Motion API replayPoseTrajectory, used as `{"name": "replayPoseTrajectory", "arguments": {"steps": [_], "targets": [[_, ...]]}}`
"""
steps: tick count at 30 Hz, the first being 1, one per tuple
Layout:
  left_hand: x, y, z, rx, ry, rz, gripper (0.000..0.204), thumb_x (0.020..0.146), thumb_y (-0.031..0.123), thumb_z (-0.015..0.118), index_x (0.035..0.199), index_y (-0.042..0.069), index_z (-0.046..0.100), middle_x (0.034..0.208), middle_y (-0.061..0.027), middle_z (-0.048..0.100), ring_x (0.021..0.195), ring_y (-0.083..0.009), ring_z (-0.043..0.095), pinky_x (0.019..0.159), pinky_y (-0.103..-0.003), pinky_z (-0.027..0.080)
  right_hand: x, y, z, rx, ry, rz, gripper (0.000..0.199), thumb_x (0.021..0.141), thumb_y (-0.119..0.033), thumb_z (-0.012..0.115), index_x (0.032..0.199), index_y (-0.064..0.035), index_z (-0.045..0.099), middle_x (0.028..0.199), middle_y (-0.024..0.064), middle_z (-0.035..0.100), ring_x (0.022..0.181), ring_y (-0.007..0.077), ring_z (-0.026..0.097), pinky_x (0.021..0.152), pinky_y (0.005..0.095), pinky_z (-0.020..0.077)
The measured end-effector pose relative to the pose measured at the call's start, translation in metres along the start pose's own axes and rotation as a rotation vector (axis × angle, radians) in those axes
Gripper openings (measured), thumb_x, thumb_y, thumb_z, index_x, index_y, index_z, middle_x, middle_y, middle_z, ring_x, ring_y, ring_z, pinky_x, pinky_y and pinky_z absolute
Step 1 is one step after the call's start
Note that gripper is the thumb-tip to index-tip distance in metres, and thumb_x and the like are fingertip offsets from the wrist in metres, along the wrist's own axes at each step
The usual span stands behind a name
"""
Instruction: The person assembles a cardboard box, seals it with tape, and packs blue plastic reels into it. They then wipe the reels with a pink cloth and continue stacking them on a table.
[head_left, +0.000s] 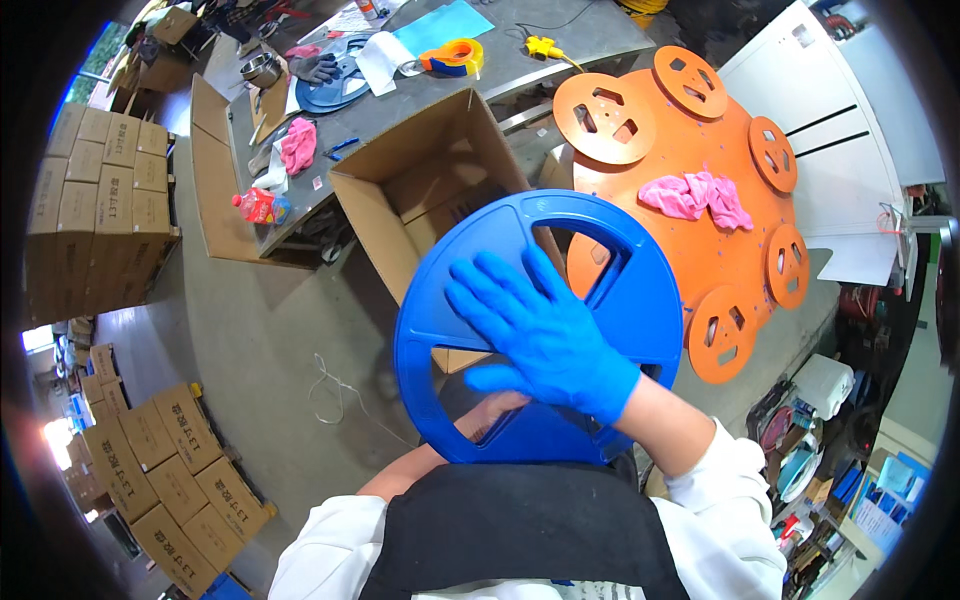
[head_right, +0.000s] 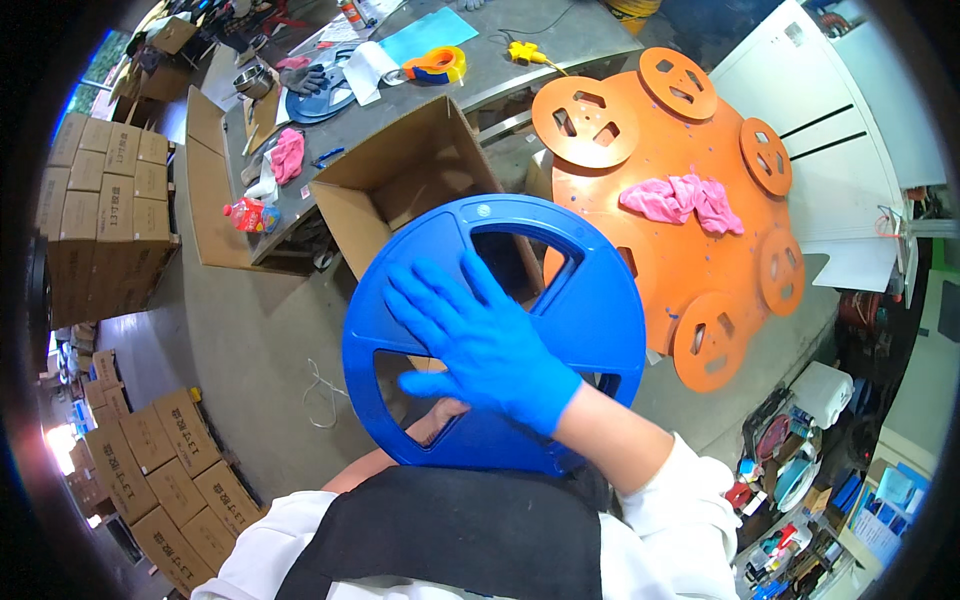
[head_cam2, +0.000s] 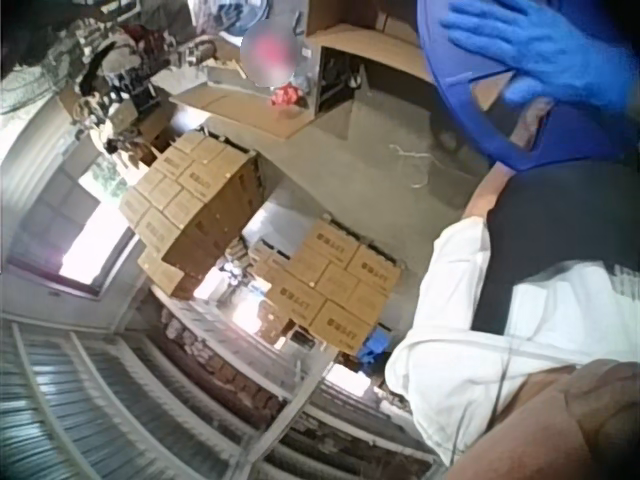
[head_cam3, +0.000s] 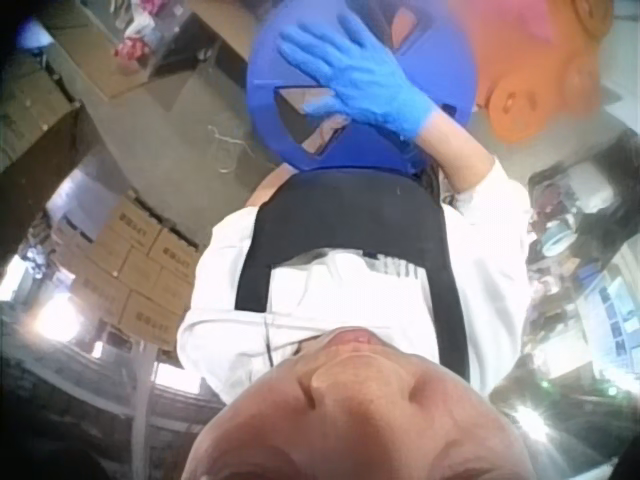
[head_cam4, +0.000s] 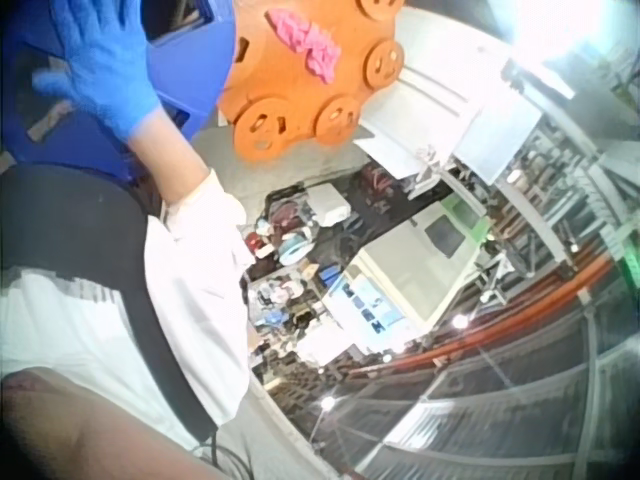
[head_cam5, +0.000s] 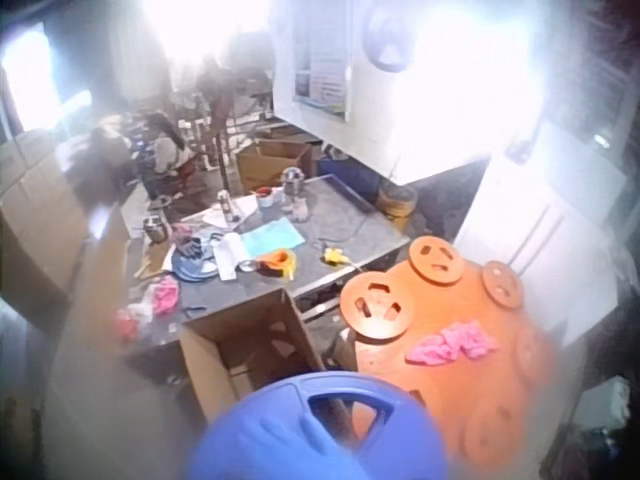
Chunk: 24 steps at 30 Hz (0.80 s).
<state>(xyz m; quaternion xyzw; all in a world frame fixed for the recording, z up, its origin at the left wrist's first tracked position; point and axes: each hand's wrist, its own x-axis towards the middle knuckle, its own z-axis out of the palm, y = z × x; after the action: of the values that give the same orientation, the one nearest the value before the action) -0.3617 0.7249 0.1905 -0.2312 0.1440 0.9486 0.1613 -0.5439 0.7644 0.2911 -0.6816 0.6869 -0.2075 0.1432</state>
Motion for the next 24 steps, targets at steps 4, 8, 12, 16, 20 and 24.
{"name": "replayPoseTrajectory", "arguments": {"steps": [4,8,12,16,20,24], "targets": [[-0.001,-0.008,-0.006,-0.008,0.097,-0.068,0.084,0.083,0.041,0.068,0.148,0.004,0.031,0.136,-0.0208,0.051,0.122,-0.0303,0.055,0.102,-0.047,0.047,-0.001,0.0,0.001,-0.062,0.021,0.057,0.078,0.087,-0.062,0.05,0.147,-0.0116,0.042,0.153,0.0087,0.036,0.146,0.0281,0.025,0.117,0.0551,0.0158],[0.003,-0.014,-0.008,-0.019,0.085,-0.064,0.082,0.084,0.042,0.067,0.148,0.004,0.031,0.136,-0.0205,0.051,0.123,-0.0299,0.055,0.103,-0.047,0.047,-0.073,-0.003,0.009,-0.026,-0.153,0.125,0.076,0.09,-0.064,0.043,0.147,-0.0131,0.042,0.155,0.0088,0.035,0.147,0.0313,0.022,0.117,0.0578,0.01],[0.004,-0.001,-0.002,-0.02,-0.099,0.042,0.076,0.088,0.044,0.061,0.146,0.003,0.033,0.138,-0.019,0.049,0.125,-0.0283,0.053,0.105,-0.045,0.045,-0.129,-0.003,0.019,-0.214,-0.153,0.123,0.073,0.092,-0.063,0.043,0.146,-0.0132,0.044,0.155,0.0095,0.034,0.148,0.0343,0.019,0.116,0.0603,0.0084],[0.014,0.016,0.007,-0.159,-0.325,0.154,0.083,0.086,0.052,0.062,0.147,0.004,0.031,0.136,-0.0168,0.051,0.121,-0.0299,0.056,0.102,-0.048,0.047,-0.155,0.017,0.025,0.272,0.587,0.707,0.071,0.09,-0.03,0.066,0.151,-0.0114,0.034,0.156,0.0106,0.033,0.146,0.0309,0.024,0.119,0.0478,0.0164],[0.012,0.024,0.008,-0.246,-0.214,0.199,0.084,0.085,0.054,0.063,0.146,0.005,0.032,0.134,-0.0141,0.053,0.119,-0.0303,0.057,0.102,-0.049,0.048,-0.143,0.017,0.034,1.094,0.787,0.921,0.061,0.096,-0.013,0.06,0.149,-0.0056,0.034,0.15,0.0109,0.039,0.138,0.0218,0.038,0.114,0.0354,0.0298],[0.02,0.028,0.007,-0.374,-0.247,0.24,0.084,0.085,0.055,0.064,0.145,0.004,0.033,0.132,-0.0146,0.053,0.118,-0.0307,0.058,0.102,-0.049,0.048,-0.129,0.006,0.048,1.181,0.857,0.971,0.052,0.095,-0.012,0.061,0.143,-0.0023,0.043,0.136,0.0072,0.052,0.122,0.017,0.051,0.105,0.0328,0.0396]]}}
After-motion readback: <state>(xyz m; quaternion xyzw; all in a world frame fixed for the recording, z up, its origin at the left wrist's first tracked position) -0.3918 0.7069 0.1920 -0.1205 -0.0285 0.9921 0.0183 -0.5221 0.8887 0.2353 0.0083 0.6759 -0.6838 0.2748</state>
